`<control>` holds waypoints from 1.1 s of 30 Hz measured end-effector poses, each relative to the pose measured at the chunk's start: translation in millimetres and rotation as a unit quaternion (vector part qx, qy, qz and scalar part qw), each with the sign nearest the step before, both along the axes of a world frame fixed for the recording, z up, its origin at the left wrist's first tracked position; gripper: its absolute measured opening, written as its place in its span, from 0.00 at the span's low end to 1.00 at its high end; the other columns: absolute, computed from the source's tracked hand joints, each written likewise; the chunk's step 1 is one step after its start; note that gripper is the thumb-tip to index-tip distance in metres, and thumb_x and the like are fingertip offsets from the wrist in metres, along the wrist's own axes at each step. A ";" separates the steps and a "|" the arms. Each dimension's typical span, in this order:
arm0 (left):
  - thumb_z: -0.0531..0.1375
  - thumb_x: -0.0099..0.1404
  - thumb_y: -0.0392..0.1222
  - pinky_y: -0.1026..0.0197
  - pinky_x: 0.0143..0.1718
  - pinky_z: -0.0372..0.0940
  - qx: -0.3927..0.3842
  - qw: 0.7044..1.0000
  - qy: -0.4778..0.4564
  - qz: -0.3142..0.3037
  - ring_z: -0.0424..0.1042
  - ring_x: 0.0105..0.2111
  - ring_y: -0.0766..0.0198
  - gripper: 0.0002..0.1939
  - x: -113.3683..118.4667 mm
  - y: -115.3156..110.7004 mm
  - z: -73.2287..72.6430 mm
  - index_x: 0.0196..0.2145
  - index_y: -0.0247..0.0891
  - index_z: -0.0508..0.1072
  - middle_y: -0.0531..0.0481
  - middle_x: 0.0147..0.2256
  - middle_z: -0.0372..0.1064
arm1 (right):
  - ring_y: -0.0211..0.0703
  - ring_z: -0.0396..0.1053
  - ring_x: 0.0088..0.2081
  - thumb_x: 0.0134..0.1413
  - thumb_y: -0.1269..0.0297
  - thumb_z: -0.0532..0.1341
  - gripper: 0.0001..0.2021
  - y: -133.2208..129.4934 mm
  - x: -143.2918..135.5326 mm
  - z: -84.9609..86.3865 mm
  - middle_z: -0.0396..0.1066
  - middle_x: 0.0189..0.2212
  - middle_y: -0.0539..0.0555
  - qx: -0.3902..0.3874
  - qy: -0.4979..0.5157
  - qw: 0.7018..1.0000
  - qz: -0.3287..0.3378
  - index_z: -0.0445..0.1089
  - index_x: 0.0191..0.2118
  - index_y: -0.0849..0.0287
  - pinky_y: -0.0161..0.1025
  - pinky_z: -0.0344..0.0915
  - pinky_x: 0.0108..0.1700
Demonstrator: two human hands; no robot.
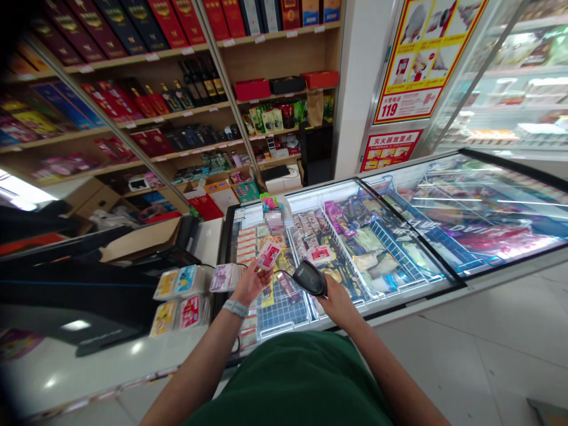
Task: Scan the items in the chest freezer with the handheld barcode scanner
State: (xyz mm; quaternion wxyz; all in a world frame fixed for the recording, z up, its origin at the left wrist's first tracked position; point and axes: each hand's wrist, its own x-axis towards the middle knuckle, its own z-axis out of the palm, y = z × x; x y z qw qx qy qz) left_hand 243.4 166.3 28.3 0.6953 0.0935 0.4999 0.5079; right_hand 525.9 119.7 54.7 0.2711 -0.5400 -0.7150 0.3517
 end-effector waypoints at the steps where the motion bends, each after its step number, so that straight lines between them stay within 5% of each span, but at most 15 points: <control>1: 0.54 0.66 0.56 0.63 0.31 0.67 0.000 1.000 0.000 -0.001 0.75 0.29 0.63 0.19 0.1 -0.1 0.2 0.39 0.35 0.71 0.44 0.31 0.75 | 0.51 0.70 0.45 0.50 0.68 0.56 0.19 0.0 0.0 -0.3 0.71 0.43 0.60 0.001 0.001 1.000 -0.001 0.62 0.50 0.61 0.44 0.64 0.46; 22: 0.54 0.66 0.54 0.62 0.32 0.69 0.009 1.000 -0.009 -0.004 0.76 0.30 0.63 0.19 -3.4 -3.6 -3.1 0.40 0.34 0.70 0.42 0.32 0.75 | 0.50 0.70 0.44 0.50 0.69 0.56 0.16 -3.9 -1.3 -2.3 0.72 0.41 0.58 -0.004 -0.030 1.000 -0.008 0.62 0.47 0.60 0.44 0.64 0.46; 33: 0.54 0.67 0.51 0.64 0.30 0.69 -0.001 1.000 -0.025 0.014 0.76 0.31 0.64 0.17 -10.7 -22.5 11.3 0.39 0.34 0.72 0.42 0.32 0.75 | 0.50 0.70 0.44 0.51 0.69 0.57 0.16 -4.7 -2.3 -3.4 0.71 0.41 0.58 -0.005 -0.027 1.000 0.003 0.63 0.47 0.59 0.42 0.64 0.45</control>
